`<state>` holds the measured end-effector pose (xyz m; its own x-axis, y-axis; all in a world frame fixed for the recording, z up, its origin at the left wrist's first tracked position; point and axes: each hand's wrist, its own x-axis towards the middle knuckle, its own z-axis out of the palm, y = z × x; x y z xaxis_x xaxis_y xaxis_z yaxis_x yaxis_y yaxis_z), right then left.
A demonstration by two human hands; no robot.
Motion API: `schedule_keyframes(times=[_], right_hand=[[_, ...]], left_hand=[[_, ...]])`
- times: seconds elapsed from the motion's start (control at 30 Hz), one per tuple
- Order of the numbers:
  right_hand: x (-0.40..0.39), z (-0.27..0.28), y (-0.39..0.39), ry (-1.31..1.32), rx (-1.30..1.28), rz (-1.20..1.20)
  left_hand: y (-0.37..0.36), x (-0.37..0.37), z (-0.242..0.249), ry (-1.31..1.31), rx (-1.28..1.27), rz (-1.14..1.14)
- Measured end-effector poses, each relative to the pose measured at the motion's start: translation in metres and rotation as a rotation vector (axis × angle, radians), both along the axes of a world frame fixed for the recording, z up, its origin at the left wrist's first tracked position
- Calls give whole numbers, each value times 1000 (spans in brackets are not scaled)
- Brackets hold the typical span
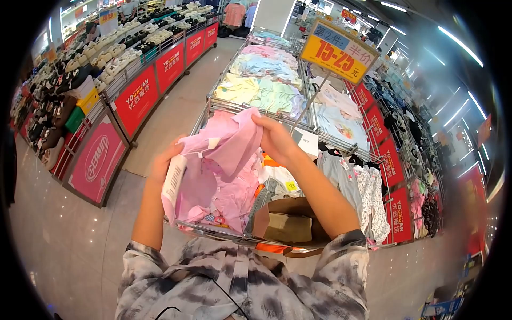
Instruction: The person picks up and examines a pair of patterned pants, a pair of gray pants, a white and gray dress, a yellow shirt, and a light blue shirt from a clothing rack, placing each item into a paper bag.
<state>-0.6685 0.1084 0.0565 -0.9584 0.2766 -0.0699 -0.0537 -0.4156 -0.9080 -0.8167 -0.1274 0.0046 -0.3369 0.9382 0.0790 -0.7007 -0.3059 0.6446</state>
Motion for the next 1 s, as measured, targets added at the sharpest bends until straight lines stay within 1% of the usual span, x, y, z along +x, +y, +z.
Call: schedule_keyframes(times=[0.03, 0.1, 0.13, 0.23, 0.3, 0.33, 0.4, 0.43, 0.53, 0.57, 0.63, 0.67, 0.7, 0.73, 0.8, 0.83, 0.9, 1.0], right_hand=[[1, -2, -1, -14, 14, -12], [3, -4, -6, -41, 41, -38], [3, -9, -3, -45, 114, -54], [6, -24, 6, -66, 306, -108], [8, -27, 2, -91, 401, -142], [10, -30, 1, -112, 447, -128], [13, -36, 0, -152, 542, -101], [14, -37, -2, -150, 605, -62], [21, -28, -23, -209, 605, -24], [18, -32, -22, -122, 616, 49], [18, -19, -37, -132, 583, 121], [17, -12, -43, -136, 570, 158], [11, -25, -37, -114, 589, 257], [6, -28, -38, -147, 682, 284], [0, -33, -47, -214, 877, 336], [-2, -38, -51, -132, 947, 317], [-2, -46, -63, 46, 1042, 288], [-4, -64, -78, 121, 1072, 211]], left_hand=[[-1, -4, -4, 0, -66, 5], [-2, -8, -3, 52, -71, -57], [-2, -9, 0, 78, -73, -89], [-5, 1, 23, 109, -102, -63], [-8, -6, 21, 200, -53, -120], [-8, -9, 23, 245, -27, -149], [-13, -3, 33, 304, -55, -111], [-15, 0, 39, 334, -69, -91], [-20, -1, 44, 370, -60, -75], [-21, -3, 44, 347, -51, -93], [-22, -4, 44, 300, -31, -126], [-21, -3, 44, 341, -79, -99], [-20, -2, 42, 386, -123, -70], [-18, -2, 39, 433, -164, -38], [-17, -9, 23, 460, -89, -79], [-17, -11, 20, 473, -50, -99], [-21, -10, 24, 431, -122, -80], [-29, -8, 28, 400, -170, -36]])
